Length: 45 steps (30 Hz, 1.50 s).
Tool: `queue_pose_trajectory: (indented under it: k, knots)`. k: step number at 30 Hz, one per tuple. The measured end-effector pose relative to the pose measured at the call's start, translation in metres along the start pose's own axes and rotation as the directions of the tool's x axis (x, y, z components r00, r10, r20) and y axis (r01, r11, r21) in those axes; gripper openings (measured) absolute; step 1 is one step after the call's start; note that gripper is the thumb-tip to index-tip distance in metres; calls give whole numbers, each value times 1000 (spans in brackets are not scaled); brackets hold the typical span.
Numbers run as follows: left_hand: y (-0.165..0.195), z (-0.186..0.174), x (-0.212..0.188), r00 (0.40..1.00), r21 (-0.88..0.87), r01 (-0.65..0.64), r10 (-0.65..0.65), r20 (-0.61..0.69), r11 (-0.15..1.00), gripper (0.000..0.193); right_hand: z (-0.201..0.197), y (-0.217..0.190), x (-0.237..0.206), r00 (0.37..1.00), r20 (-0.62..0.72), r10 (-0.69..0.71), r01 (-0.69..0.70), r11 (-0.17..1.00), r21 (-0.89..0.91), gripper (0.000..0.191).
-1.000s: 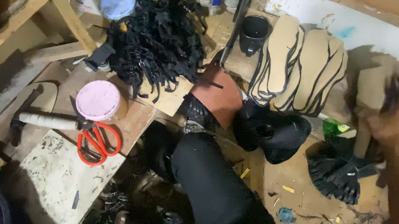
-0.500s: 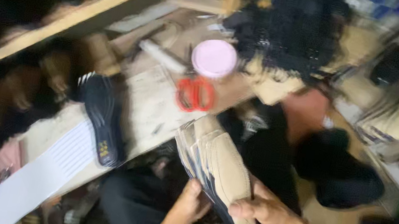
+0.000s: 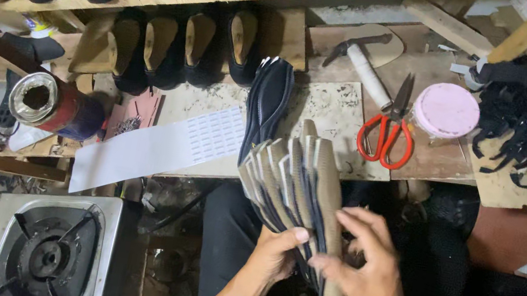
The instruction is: The person sits on the floor of a shoe workshop and sorts stacks of beige insoles and black sandal soles, pairing and aligning them by type and color. They fan through the stacks, match pieces together, and place the sorted piles on the workbench and shelf.
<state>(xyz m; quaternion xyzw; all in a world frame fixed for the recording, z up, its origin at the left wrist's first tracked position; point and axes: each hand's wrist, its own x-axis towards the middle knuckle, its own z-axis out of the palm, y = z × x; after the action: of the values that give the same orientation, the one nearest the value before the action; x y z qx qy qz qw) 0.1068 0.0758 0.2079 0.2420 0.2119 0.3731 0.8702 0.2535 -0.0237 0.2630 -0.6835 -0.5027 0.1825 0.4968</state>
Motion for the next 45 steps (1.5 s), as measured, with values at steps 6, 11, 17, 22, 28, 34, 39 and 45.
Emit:
queue_pose_trajectory:
  k: [6, 11, 17, 22, 28, 34, 39, 45]
  knots:
    - [14, -28, 4, 998, -180, 20, -10, 58, 983, 73, 0, -35, 0, 986, 143, 91, -129, 949, 287, 60]
    - [15, -50, 5, 986, -257, 69, -26, 167, 964, 73, 7, -44, 14, 975, 61, 213, -220, 899, 378, 55]
    - [13, -51, 5, 998, -177, -41, 51, 49, 983, 73, 32, -66, 20, 997, 69, -44, 51, 993, -107, 68]
    - [28, -58, 5, 994, -225, -84, 98, 52, 971, 73, 35, -66, 24, 991, 132, -2, 15, 995, -97, 60]
    - [50, -64, 4, 972, -242, -15, 71, 224, 970, 81, 21, -7, 85, 970, -101, -220, 170, 916, -364, 47]
    - [58, -55, -3, 981, -238, -29, 73, 180, 971, 83, 2, 44, 151, 955, 27, -297, 225, 659, -718, 42]
    - [62, -60, 1, 989, -176, -91, 109, 99, 980, 82, 28, -12, 107, 958, 1, -286, 255, 854, -454, 39]
    - [57, -56, 14, 992, -189, -118, 124, 19, 975, 77, 61, -62, 53, 962, 223, -160, 172, 984, -37, 47]
